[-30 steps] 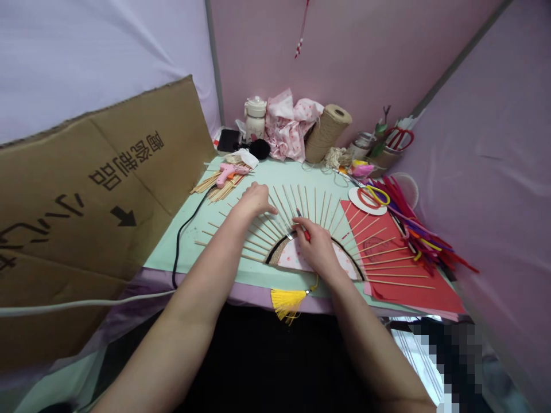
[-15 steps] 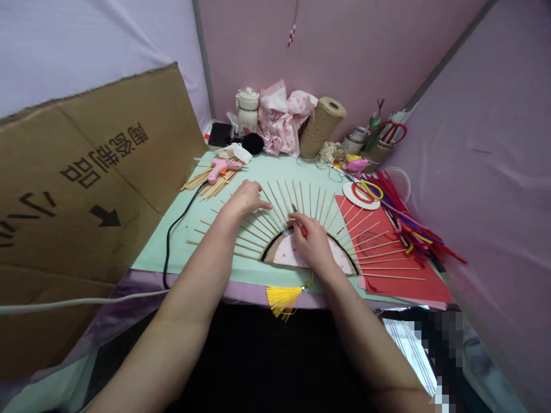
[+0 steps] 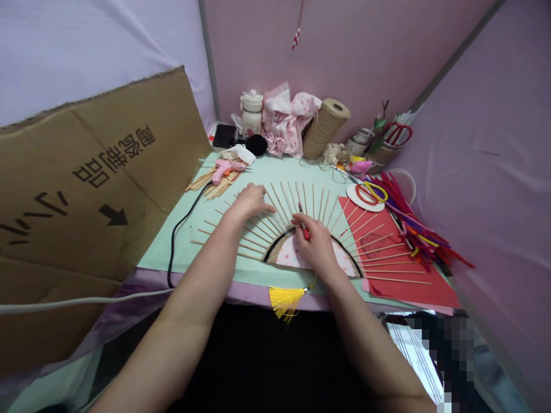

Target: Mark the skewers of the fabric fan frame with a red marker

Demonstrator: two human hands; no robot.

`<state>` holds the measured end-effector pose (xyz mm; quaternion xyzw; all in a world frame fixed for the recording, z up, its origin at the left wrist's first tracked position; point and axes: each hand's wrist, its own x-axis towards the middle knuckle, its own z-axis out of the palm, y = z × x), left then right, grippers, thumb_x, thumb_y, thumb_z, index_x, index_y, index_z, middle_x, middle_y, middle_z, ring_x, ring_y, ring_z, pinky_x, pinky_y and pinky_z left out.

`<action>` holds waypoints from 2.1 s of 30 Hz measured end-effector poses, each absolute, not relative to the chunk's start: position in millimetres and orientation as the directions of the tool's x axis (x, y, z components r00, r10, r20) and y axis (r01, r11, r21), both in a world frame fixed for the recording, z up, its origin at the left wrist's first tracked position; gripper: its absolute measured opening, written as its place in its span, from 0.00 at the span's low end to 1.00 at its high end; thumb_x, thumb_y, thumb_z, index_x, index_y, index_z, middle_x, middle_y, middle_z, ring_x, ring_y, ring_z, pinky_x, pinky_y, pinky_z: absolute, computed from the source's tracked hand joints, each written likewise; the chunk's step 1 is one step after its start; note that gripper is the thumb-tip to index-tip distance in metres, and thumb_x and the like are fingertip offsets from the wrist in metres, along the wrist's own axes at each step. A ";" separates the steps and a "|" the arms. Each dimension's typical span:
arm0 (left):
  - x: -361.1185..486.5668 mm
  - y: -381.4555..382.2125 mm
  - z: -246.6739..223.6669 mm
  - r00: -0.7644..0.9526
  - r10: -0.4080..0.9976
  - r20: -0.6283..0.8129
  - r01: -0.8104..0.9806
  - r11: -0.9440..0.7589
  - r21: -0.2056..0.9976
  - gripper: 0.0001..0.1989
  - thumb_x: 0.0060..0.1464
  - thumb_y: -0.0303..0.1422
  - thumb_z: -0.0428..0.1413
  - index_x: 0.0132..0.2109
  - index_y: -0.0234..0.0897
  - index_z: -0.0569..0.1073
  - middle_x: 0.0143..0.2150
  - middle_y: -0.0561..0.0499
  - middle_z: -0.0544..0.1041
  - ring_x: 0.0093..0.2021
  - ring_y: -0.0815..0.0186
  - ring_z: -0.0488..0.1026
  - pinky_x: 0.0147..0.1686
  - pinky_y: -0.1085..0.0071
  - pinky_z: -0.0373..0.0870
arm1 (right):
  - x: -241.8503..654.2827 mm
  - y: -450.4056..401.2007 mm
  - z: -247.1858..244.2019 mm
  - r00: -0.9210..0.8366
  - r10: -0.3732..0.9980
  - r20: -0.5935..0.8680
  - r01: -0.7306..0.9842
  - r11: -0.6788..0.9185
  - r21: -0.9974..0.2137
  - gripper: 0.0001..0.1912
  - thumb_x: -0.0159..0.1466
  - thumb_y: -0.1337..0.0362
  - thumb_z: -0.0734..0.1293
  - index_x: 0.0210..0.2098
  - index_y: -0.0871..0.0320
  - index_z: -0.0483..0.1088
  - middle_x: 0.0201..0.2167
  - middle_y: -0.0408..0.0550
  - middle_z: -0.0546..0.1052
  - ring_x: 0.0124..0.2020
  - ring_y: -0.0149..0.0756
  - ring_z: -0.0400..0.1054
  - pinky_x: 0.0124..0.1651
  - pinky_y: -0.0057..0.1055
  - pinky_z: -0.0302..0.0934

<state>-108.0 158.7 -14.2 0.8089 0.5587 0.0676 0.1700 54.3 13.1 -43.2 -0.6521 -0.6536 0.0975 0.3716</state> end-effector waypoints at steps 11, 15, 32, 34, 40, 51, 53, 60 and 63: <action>-108.2 152.7 -6.7 0.340 0.931 -0.129 0.912 -0.294 0.285 0.31 0.45 0.50 0.63 0.53 0.38 0.73 0.56 0.40 0.71 0.57 0.51 0.68 0.56 0.61 0.63 | 49.1 8.2 -39.1 -0.016 0.939 0.343 0.832 0.203 -0.517 0.15 0.64 0.65 0.64 0.50 0.52 0.70 0.45 0.49 0.81 0.49 0.45 0.71 0.53 0.44 0.56; -108.1 153.4 -9.6 0.332 0.937 -0.104 0.923 -0.300 0.241 0.31 0.44 0.52 0.62 0.52 0.40 0.73 0.55 0.41 0.72 0.58 0.49 0.66 0.55 0.58 0.62 | 49.2 8.3 -39.8 -0.024 0.938 0.345 0.839 0.207 -0.504 0.14 0.65 0.64 0.64 0.50 0.52 0.70 0.44 0.49 0.81 0.48 0.45 0.71 0.52 0.43 0.56; -109.8 154.5 -15.8 0.349 0.934 -0.079 0.914 -0.321 0.249 0.31 0.43 0.53 0.62 0.51 0.40 0.72 0.53 0.41 0.72 0.57 0.47 0.64 0.53 0.55 0.60 | 46.3 1.7 -35.8 -0.062 0.907 0.416 0.848 0.268 -0.458 0.16 0.72 0.61 0.57 0.55 0.52 0.69 0.43 0.49 0.80 0.46 0.41 0.70 0.50 0.40 0.54; -109.8 154.5 -15.8 0.349 0.934 -0.080 0.914 -0.321 0.248 0.31 0.43 0.53 0.61 0.50 0.40 0.72 0.53 0.41 0.73 0.57 0.47 0.64 0.54 0.55 0.60 | 42.9 -2.4 -32.1 -0.077 0.896 0.437 0.864 0.279 -0.419 0.17 0.72 0.58 0.57 0.55 0.53 0.70 0.39 0.50 0.78 0.43 0.40 0.69 0.47 0.38 0.54; -109.1 154.9 -15.8 0.338 0.938 -0.080 0.919 -0.311 0.242 0.31 0.43 0.52 0.63 0.51 0.41 0.72 0.53 0.41 0.73 0.57 0.46 0.64 0.54 0.55 0.60 | 23.3 -12.0 -27.9 -0.183 0.871 0.456 0.885 0.348 -0.309 0.15 0.71 0.60 0.58 0.50 0.55 0.74 0.35 0.49 0.75 0.41 0.38 0.67 0.46 0.37 0.52; -109.4 155.3 -17.2 0.347 0.935 -0.071 0.914 -0.321 0.247 0.31 0.43 0.52 0.63 0.51 0.40 0.72 0.53 0.40 0.72 0.57 0.46 0.64 0.53 0.55 0.60 | 8.3 -8.5 -42.1 -0.214 0.877 0.429 0.927 0.321 -0.194 0.13 0.71 0.63 0.60 0.52 0.53 0.72 0.37 0.49 0.75 0.41 0.39 0.66 0.44 0.38 0.48; -109.4 155.5 -16.9 0.343 0.936 -0.084 0.917 -0.314 0.247 0.31 0.43 0.52 0.63 0.52 0.41 0.72 0.53 0.41 0.72 0.57 0.46 0.63 0.54 0.55 0.59 | 8.2 -8.3 -42.2 -0.210 0.881 0.423 0.930 0.314 -0.193 0.14 0.71 0.64 0.60 0.53 0.53 0.71 0.37 0.49 0.75 0.41 0.39 0.66 0.44 0.38 0.48; -109.2 154.6 -16.9 0.341 0.937 -0.073 0.914 -0.313 0.256 0.31 0.44 0.51 0.63 0.52 0.40 0.72 0.53 0.39 0.72 0.57 0.45 0.63 0.54 0.54 0.59 | 7.8 -6.7 -43.9 -0.211 0.880 0.426 0.932 0.312 -0.183 0.14 0.71 0.64 0.60 0.54 0.53 0.70 0.38 0.50 0.75 0.41 0.39 0.66 0.44 0.37 0.47; -109.1 154.2 -17.0 0.339 0.938 -0.069 0.916 -0.312 0.251 0.31 0.43 0.51 0.63 0.52 0.39 0.72 0.53 0.39 0.72 0.57 0.45 0.64 0.54 0.54 0.59 | 7.8 -6.3 -45.0 -0.211 0.881 0.424 0.932 0.312 -0.184 0.14 0.71 0.64 0.61 0.54 0.53 0.70 0.38 0.50 0.75 0.41 0.39 0.66 0.44 0.37 0.47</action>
